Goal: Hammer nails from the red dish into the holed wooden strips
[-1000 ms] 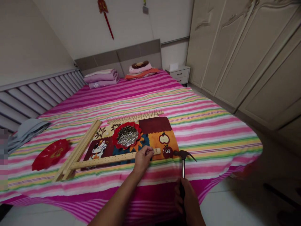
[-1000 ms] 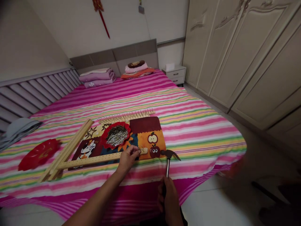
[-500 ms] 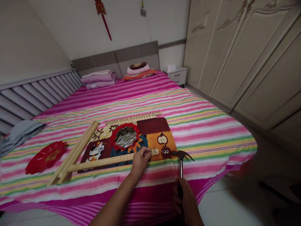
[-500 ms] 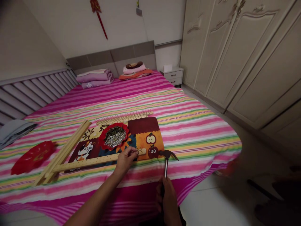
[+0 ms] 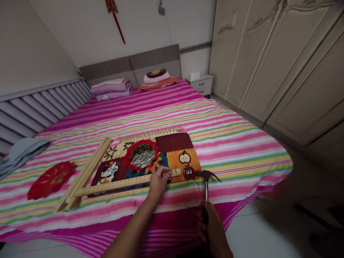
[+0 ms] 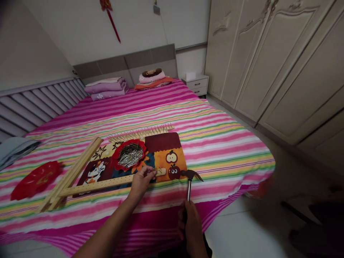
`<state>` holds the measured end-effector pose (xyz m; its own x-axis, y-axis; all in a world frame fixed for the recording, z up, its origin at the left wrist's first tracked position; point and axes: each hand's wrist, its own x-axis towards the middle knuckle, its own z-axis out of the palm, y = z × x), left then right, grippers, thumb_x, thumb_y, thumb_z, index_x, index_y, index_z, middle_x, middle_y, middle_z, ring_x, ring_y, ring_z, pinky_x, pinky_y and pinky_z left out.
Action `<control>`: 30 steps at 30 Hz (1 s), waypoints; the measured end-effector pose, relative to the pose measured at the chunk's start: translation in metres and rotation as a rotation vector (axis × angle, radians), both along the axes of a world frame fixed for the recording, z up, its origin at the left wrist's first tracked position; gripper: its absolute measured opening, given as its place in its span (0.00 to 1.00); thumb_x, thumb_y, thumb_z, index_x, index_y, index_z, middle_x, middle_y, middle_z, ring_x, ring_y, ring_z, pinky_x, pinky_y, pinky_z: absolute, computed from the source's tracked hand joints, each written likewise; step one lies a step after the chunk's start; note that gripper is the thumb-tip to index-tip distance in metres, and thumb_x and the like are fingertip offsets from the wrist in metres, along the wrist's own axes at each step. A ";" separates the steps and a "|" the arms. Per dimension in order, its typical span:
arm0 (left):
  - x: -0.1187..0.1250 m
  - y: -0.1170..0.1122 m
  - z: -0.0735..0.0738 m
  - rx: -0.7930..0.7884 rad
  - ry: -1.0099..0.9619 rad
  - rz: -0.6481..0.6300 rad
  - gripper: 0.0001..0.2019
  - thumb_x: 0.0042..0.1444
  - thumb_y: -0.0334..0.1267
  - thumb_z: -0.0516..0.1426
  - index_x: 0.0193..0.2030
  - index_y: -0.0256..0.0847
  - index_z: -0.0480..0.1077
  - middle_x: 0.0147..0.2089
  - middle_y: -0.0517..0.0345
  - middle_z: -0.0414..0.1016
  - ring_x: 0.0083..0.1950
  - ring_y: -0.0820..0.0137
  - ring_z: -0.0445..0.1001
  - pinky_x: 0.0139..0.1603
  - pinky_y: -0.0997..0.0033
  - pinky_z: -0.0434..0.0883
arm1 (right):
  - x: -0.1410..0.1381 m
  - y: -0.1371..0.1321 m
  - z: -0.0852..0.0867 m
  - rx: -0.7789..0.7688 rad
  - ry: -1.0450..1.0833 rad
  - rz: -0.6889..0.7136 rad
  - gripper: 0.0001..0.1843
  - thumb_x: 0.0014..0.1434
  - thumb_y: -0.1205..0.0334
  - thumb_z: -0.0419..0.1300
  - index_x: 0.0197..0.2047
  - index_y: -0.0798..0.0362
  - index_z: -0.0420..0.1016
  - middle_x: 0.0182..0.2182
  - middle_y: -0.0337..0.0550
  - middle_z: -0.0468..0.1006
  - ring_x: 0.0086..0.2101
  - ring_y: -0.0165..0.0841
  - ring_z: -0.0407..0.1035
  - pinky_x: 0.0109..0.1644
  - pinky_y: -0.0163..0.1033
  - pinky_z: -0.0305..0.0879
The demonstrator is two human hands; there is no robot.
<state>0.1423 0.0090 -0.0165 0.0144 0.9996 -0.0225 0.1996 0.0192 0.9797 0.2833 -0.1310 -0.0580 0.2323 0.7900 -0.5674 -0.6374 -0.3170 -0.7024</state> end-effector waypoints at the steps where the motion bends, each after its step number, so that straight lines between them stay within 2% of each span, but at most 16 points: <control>1: -0.001 -0.001 0.000 0.010 0.022 -0.008 0.10 0.42 0.44 0.59 0.25 0.40 0.67 0.20 0.65 0.68 0.22 0.76 0.67 0.26 0.78 0.63 | 0.000 0.000 0.000 0.005 -0.001 0.001 0.19 0.53 0.42 0.56 0.31 0.50 0.63 0.18 0.29 0.61 0.14 0.22 0.49 0.11 0.26 0.45; 7: -0.003 -0.004 -0.005 0.075 0.218 -0.032 0.08 0.47 0.43 0.56 0.27 0.40 0.69 0.19 0.66 0.66 0.23 0.76 0.64 0.27 0.78 0.61 | 0.001 0.000 0.000 0.012 -0.001 -0.004 0.20 0.52 0.40 0.56 0.31 0.50 0.63 0.18 0.28 0.61 0.13 0.21 0.49 0.10 0.26 0.45; 12: -0.002 -0.006 -0.006 0.105 0.267 -0.028 0.08 0.48 0.43 0.56 0.27 0.41 0.69 0.20 0.66 0.64 0.23 0.76 0.63 0.27 0.78 0.60 | 0.000 -0.002 0.002 0.033 -0.044 0.000 0.20 0.53 0.41 0.56 0.30 0.50 0.62 0.18 0.28 0.61 0.14 0.22 0.50 0.10 0.25 0.45; 14: -0.002 -0.005 -0.005 0.094 0.242 -0.017 0.08 0.47 0.43 0.56 0.27 0.41 0.69 0.20 0.66 0.65 0.24 0.76 0.64 0.28 0.77 0.61 | 0.000 -0.002 0.003 0.032 -0.052 -0.002 0.19 0.54 0.41 0.56 0.30 0.50 0.62 0.18 0.28 0.61 0.14 0.22 0.49 0.10 0.25 0.45; 20: -0.008 -0.001 -0.003 0.009 -0.030 0.004 0.10 0.44 0.45 0.59 0.29 0.41 0.67 0.23 0.65 0.69 0.25 0.75 0.69 0.31 0.75 0.66 | -0.001 -0.002 0.004 0.022 -0.049 -0.005 0.20 0.53 0.40 0.56 0.30 0.50 0.62 0.18 0.28 0.61 0.14 0.22 0.50 0.10 0.25 0.45; 30: -0.006 -0.001 -0.005 0.034 0.095 -0.026 0.10 0.44 0.45 0.59 0.29 0.40 0.69 0.21 0.65 0.69 0.23 0.76 0.66 0.28 0.77 0.64 | 0.000 -0.001 0.004 0.016 -0.037 0.005 0.21 0.51 0.39 0.57 0.31 0.49 0.63 0.17 0.28 0.61 0.13 0.22 0.49 0.10 0.26 0.45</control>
<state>0.1368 0.0078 -0.0217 0.0397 0.9992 0.0085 0.2914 -0.0197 0.9564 0.2837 -0.1318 -0.0540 0.2490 0.8003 -0.5455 -0.6092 -0.3085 -0.7306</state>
